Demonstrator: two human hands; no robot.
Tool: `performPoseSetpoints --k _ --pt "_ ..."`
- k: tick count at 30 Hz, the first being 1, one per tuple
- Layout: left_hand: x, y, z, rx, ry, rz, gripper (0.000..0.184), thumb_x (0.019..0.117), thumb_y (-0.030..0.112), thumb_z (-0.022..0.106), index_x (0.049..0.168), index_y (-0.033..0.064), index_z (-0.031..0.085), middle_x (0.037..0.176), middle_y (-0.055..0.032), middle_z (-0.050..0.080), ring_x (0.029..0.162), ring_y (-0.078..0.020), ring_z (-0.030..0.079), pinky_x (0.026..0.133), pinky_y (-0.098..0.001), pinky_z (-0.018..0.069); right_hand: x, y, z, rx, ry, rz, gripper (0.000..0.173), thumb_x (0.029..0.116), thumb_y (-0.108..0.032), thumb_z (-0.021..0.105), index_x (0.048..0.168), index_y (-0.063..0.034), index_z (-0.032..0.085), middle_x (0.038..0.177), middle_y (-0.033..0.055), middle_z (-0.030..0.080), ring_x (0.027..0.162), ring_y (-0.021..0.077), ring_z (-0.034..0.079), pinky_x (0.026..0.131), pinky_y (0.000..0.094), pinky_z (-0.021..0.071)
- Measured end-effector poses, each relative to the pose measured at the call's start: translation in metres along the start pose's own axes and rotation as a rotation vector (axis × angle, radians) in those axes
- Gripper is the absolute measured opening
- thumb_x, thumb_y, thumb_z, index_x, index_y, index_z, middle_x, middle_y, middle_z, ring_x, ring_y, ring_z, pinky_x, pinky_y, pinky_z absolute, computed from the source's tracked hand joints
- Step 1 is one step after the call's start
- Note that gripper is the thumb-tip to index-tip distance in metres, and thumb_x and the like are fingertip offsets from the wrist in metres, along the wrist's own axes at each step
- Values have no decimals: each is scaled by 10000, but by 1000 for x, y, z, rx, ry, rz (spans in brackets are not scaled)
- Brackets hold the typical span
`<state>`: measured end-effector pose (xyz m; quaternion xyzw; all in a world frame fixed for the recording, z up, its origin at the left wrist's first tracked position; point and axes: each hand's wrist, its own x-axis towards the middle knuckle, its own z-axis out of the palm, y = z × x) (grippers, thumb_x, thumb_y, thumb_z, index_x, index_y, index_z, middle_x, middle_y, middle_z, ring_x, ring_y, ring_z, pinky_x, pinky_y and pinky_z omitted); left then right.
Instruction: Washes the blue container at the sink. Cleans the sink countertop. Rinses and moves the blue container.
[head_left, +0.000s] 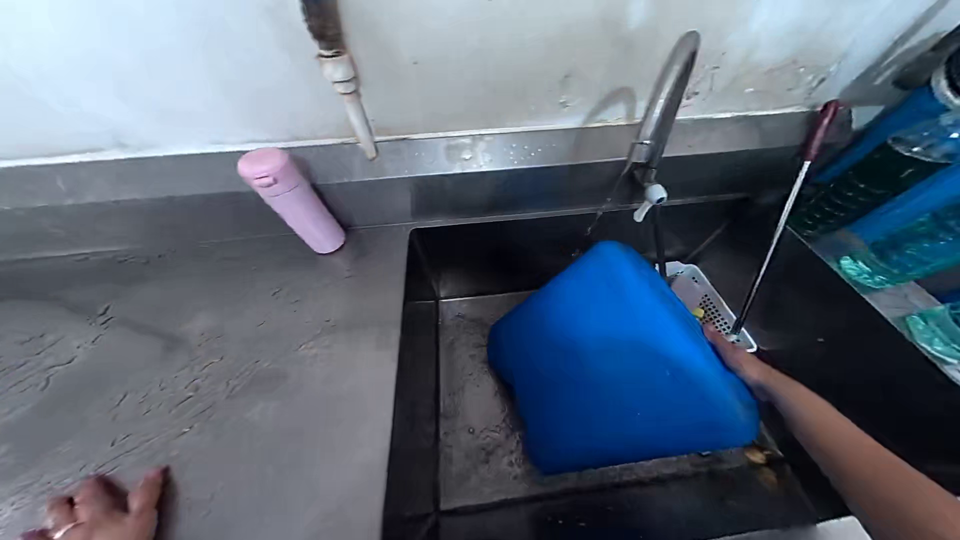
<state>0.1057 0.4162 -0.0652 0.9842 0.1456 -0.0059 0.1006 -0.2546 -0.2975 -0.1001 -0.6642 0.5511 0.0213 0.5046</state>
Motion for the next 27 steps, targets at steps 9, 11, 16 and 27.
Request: performPoseSetpoints --k 9,11,16,27 --pt "-315 295 65 -154 -921 1166 543 991 236 663 1472 20 533 1589 -216 421 1467 -372 423 1198 -544 349 -2 -89 -12 -262 -169 -286 723 1078 -571 359 1439 31 532 1429 315 544 1369 439 503 1142 623 354" --pt "-369 335 94 -210 -1283 1204 577 1035 220 593 1534 -14 423 1580 -254 414 1450 -377 443 1205 -523 342 -32 -146 23 -576 -266 -598 732 1030 -614 462 1450 -20 548 1397 316 572 1351 492 505 1120 687 350" --pt "-412 371 92 -346 -1486 974 661 1094 261 420 1614 -34 139 1641 -288 254 1480 -404 365 1167 -533 368 -101 -209 78 -1132 -447 -1284 715 962 -572 632 1438 -44 554 1343 340 578 1294 544 507 1031 746 341" --pt "-312 386 -40 -512 -536 1209 748 1046 480 326 1576 -47 308 1648 -352 148 1498 -613 85 1115 -809 79 -131 -146 80 -372 1 -564 557 1131 -330 273 1656 -159 195 1724 177 85 1579 442 76 1156 782 74"
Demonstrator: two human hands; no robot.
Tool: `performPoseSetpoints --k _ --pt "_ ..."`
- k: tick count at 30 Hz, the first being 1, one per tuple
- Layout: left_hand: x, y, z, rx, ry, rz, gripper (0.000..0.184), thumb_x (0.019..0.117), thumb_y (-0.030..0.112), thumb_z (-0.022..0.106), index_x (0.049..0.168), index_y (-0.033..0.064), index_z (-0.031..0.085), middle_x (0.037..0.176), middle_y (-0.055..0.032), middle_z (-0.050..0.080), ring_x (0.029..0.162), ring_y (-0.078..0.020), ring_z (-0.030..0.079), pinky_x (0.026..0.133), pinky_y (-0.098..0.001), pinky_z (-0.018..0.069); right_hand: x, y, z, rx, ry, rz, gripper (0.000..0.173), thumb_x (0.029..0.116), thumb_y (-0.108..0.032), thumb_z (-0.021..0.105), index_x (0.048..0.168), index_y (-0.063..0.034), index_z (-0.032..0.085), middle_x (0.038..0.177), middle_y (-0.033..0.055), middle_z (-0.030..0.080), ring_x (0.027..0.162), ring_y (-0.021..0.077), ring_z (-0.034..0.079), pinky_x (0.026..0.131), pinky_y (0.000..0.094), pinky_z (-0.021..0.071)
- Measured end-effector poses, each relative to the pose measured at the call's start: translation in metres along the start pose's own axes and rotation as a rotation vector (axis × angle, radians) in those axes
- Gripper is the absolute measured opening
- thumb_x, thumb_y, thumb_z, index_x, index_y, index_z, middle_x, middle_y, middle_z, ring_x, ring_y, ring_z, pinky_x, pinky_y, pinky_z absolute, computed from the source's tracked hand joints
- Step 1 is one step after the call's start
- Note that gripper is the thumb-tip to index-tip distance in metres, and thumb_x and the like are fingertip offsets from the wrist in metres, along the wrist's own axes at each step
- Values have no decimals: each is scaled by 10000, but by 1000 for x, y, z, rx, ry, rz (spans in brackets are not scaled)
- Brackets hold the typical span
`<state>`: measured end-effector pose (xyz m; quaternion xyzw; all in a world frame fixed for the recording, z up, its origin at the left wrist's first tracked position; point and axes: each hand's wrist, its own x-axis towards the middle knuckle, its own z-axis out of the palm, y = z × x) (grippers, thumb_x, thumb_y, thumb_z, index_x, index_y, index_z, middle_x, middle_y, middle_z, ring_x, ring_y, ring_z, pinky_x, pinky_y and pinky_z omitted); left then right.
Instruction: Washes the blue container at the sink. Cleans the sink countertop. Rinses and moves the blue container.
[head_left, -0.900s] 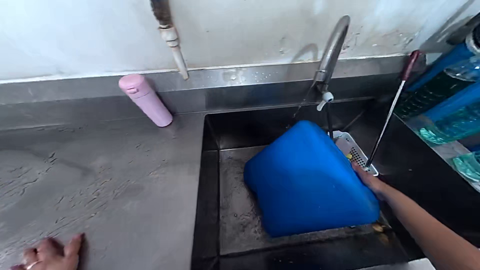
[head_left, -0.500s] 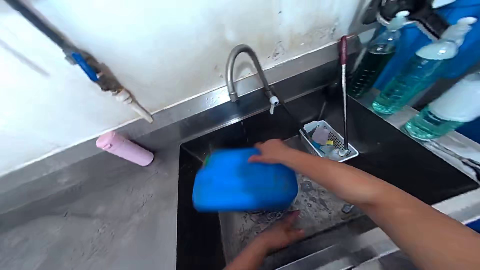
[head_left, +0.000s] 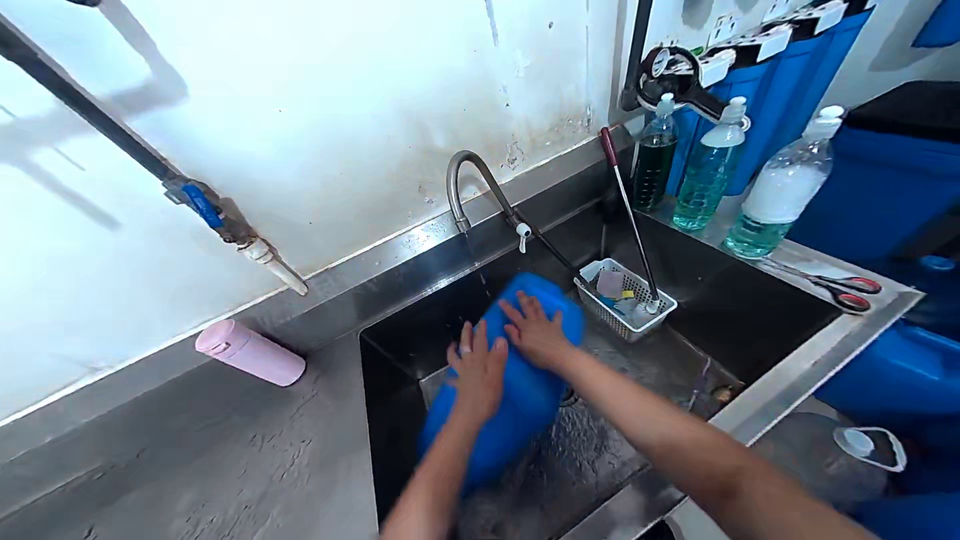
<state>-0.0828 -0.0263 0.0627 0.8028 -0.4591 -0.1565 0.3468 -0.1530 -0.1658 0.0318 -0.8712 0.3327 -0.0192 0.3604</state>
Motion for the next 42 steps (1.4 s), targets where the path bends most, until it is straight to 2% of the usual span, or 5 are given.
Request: performPoseSetpoints --k 12,21,31,36,42 --pt "1 -68 26 411 77 842 298 920 273 569 957 20 723 1168 -185 733 1234 -407 636 1085 -635 416 15 19 -15 -81 -54 -724 429 1089 -284 403 1342 -75 679 1456 168 590 1433 395 442 1149 667 250" --pt "115 -14 -28 759 -88 -292 759 971 672 521 1595 262 384 1623 -314 261 1483 -571 213 1100 -809 156 37 37 1 63 -39 -270 841 1026 -560 510 1609 -16 242 1366 283 602 1279 441 583 1094 605 423" --pt "-25 -86 -2 517 -152 1012 430 777 -31 727 1153 177 745 1413 -34 646 1435 -340 478 1156 -628 347 16 55 -38 -325 -110 -1058 308 943 -260 723 1065 23 722 1096 251 696 1089 493 642 867 679 497" --pt "-55 -146 -55 513 233 348 567 798 199 688 1330 5 651 1471 -212 566 1443 -524 383 1086 -752 320 46 -23 2 -322 -33 -1290 425 1026 -357 518 1265 -53 692 1459 153 596 1416 419 484 1123 740 284" --pt "-94 -229 -85 526 -77 -588 1083 860 682 668 1649 115 190 1713 -221 14 1545 -532 -66 1127 -818 -11 167 -75 6 -204 72 -157 600 1125 -440 214 1486 -84 535 1538 206 499 1486 421 366 1182 689 212"
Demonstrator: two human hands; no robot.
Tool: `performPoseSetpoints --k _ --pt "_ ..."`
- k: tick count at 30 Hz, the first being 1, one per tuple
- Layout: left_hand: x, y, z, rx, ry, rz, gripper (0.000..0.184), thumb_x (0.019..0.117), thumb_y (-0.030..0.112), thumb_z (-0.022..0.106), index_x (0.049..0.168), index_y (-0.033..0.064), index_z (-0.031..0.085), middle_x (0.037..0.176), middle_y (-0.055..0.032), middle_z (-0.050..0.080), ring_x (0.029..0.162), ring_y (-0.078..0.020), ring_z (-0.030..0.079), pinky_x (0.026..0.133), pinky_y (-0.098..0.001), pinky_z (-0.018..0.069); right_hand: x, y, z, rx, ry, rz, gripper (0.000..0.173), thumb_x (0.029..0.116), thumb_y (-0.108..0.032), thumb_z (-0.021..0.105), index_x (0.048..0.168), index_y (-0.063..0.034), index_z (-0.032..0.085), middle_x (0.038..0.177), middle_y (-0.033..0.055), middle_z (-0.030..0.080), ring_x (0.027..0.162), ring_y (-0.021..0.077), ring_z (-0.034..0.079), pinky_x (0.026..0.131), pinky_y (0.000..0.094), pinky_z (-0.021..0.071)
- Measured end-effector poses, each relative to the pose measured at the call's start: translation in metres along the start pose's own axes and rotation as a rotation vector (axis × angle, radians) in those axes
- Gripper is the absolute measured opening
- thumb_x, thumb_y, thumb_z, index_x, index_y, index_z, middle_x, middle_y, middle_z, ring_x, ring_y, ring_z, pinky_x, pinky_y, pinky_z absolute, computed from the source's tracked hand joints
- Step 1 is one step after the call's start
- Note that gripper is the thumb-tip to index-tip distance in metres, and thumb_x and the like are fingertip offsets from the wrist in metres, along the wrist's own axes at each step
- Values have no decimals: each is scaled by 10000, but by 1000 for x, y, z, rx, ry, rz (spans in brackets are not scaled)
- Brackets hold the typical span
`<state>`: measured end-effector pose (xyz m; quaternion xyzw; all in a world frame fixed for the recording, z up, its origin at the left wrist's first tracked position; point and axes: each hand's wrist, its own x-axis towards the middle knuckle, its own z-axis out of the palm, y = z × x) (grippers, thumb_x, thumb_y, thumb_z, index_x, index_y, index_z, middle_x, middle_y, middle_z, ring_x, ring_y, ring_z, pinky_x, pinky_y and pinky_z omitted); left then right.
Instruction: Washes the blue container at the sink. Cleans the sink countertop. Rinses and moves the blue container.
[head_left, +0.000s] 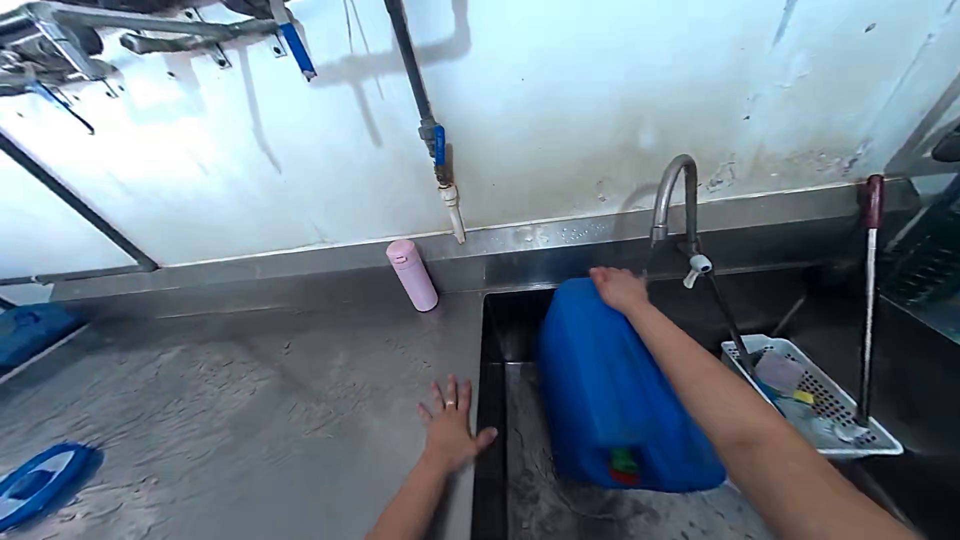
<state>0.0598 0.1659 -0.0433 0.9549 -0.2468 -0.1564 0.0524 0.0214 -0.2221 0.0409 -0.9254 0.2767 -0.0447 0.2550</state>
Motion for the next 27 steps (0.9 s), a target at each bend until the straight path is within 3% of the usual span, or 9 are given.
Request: performPoseSetpoints --k 3,6,12,16,19,21,23,24,27 --pt "7 0 -9 -2 -47 13 945 957 683 522 1643 110 216 1711 -208 94 1559 -504 19 1159 -780 46 15 29 -1 -67 -16 321 706 1101 -534 146 1503 -85 513 1567 241 447 1505 459 314 1145 741 215" --pt "36 9 -66 -161 38 77 794 1034 550 501 1602 33 299 1652 -252 269 1535 -461 225 1185 -704 201 -3 70 -12 -113 -77 496 806 1088 -567 126 1431 23 556 1505 296 494 1450 462 417 1134 689 319" --pt "149 66 -238 -565 684 229 821 1011 370 625 1557 -117 252 1553 -405 316 1457 -566 304 1169 -685 272 -148 100 -15 88 -28 441 915 986 -638 535 1478 121 396 1346 391 562 1288 537 543 1076 685 404" --pt "177 124 -324 -675 785 242 866 970 350 690 1585 -63 242 1583 -351 320 1485 -514 292 1185 -655 263 -215 119 17 258 50 339 980 948 -624 579 1517 128 314 1222 385 631 1157 545 624 1002 715 442" --pt "186 134 -240 -327 613 373 853 913 484 732 1552 24 402 1647 -295 243 1525 -560 111 1142 -802 107 -237 148 36 438 89 318 1027 920 -576 612 1601 61 182 1289 370 610 1148 509 638 969 682 474" --pt "162 125 -109 -428 344 413 709 1029 424 574 1586 44 355 1688 -176 238 1581 -397 93 1228 -690 82 -242 166 44 646 68 300 1085 892 -592 580 1646 -39 28 1515 337 436 1294 461 551 986 639 479" --pt "103 125 -10 -1034 26 303 528 1133 350 246 1513 37 439 1525 -48 523 1434 -103 428 1215 -373 344 -233 167 49 808 103 242 1133 854 -644 584 1654 -81 13 1623 265 316 1416 364 466 1098 547 452" --pt "83 124 14 -1309 -64 214 657 1106 470 119 1426 32 489 1308 -70 657 1207 -109 606 1044 -366 506 -227 161 45 841 130 203 1132 839 -625 610 1649 -63 54 1601 267 352 1414 338 473 1128 508 438" --pt "37 110 0 -1602 -122 249 839 985 737 118 1325 84 520 1026 -36 741 922 -131 720 802 -370 619 -230 134 -17 692 138 6 1071 909 -670 510 1641 -19 78 1473 292 509 1317 341 573 1096 520 461"
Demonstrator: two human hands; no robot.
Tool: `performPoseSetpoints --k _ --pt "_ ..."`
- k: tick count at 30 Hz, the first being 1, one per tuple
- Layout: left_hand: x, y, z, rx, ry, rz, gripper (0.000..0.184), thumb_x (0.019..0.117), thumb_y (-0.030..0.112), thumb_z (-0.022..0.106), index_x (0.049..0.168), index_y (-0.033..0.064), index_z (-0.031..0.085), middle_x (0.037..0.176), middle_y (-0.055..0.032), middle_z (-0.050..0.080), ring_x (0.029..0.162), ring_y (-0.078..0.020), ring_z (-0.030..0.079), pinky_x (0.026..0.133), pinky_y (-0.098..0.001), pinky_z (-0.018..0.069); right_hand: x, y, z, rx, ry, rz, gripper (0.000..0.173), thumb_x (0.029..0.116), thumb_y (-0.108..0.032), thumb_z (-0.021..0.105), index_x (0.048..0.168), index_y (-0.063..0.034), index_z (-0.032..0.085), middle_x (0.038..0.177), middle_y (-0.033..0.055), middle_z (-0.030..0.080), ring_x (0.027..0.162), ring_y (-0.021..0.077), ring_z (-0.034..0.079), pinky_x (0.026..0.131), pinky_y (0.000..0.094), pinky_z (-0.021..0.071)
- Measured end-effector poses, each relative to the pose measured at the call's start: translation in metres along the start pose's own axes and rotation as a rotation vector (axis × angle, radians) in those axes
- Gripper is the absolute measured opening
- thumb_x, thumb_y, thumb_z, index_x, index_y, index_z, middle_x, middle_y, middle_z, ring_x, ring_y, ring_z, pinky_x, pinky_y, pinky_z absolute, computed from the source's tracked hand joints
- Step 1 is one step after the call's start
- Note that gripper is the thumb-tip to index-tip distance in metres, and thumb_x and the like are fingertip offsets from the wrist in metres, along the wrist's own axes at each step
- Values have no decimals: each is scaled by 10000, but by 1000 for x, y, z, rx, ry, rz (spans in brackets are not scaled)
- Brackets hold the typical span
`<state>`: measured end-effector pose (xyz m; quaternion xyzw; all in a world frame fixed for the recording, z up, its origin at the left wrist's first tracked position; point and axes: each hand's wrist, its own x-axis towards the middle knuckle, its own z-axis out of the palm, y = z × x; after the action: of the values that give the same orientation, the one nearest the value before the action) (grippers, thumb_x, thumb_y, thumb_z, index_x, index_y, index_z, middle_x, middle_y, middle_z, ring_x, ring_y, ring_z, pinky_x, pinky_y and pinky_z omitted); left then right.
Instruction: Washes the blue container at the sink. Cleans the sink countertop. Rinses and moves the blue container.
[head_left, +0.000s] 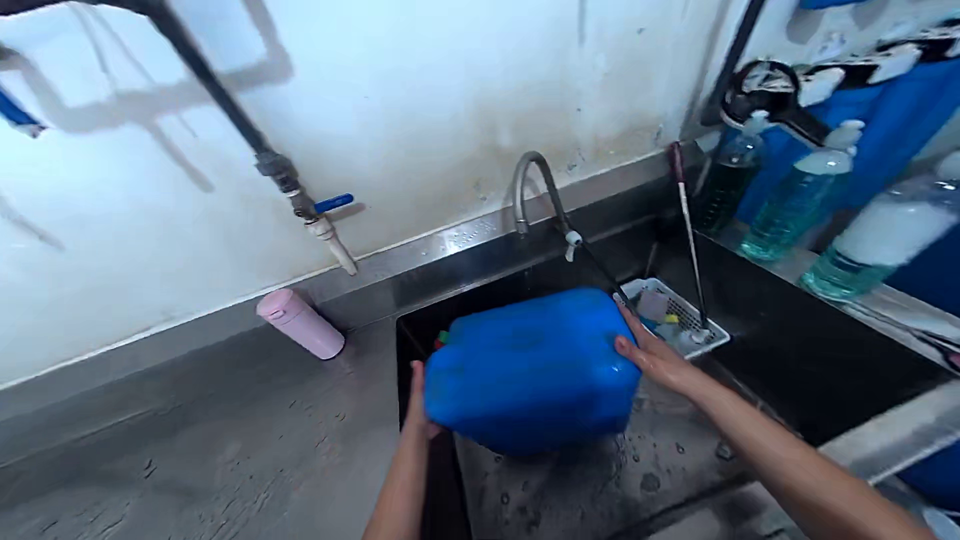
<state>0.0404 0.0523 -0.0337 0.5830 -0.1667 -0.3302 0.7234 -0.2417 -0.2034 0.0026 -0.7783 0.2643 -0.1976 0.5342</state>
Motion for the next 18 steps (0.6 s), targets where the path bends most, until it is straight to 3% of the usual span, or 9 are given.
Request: performPoseSetpoints --k 2,4,6,9,11,13,15,16,18 --pt "-29 27 -12 -83 55 137 788 917 826 302 1210 159 602 957 36 759 885 -83 729 764 -325 627 -4 -34 -21 41 77 -244 1154 894 -821 406 1609 41 128 1375 186 624 1192 185 656 1021 386 536" --pt "-58 8 -27 -160 178 163 476 994 598 480 1093 155 626 896 36 754 825 -79 722 716 -317 616 -4 -39 -20 219 147 -366 1072 948 -780 372 1585 53 150 1460 153 573 1298 158 594 1103 347 477" --pt "-87 -38 -14 -124 308 17 286 1093 153 277 1191 5 501 943 -40 655 836 -104 638 746 -327 568 -4 -36 8 189 82 -309 890 993 -606 369 1605 25 225 1619 208 362 1477 259 397 1219 434 325" --pt "-92 -82 -11 -232 311 -35 305 1088 109 218 1228 10 470 987 -59 636 887 -130 613 782 -364 549 3 -64 -2 46 -128 -465 963 950 -728 340 1591 -11 330 1647 173 346 1529 318 317 1220 543 272" --pt "-102 -91 -12 -361 165 16 226 1034 222 460 1056 99 649 922 -54 742 859 -158 709 754 -391 606 15 -54 -38 313 -144 -590 908 961 -715 371 1546 -22 367 1524 83 530 1371 182 523 1092 387 470" --pt "-110 -85 0 -448 39 31 211 997 272 551 941 160 721 886 -49 775 842 -174 744 747 -401 624 22 -7 -55 592 -161 -532 729 987 -484 477 1565 -67 321 1477 25 549 1304 118 549 1058 345 484" --pt "-113 -77 19 -469 51 72 293 1030 193 453 909 157 717 845 -27 772 814 -141 742 736 -358 619 10 17 -10 818 96 -263 335 979 -105 471 1307 -51 505 1074 -36 677 966 33 647 854 266 554" --pt "-114 -70 27 -419 111 103 389 1067 140 267 942 147 634 829 8 744 805 -103 712 737 -323 599 12 21 14 914 214 -152 236 943 0 474 1161 -63 540 913 -56 695 838 16 666 774 245 576" --pt "-116 -45 27 -352 196 135 435 1096 217 125 1023 129 544 850 20 688 819 -95 662 742 -325 567 21 28 32 1015 230 9 207 975 49 427 1122 -59 524 861 -36 663 797 36 651 750 251 569"
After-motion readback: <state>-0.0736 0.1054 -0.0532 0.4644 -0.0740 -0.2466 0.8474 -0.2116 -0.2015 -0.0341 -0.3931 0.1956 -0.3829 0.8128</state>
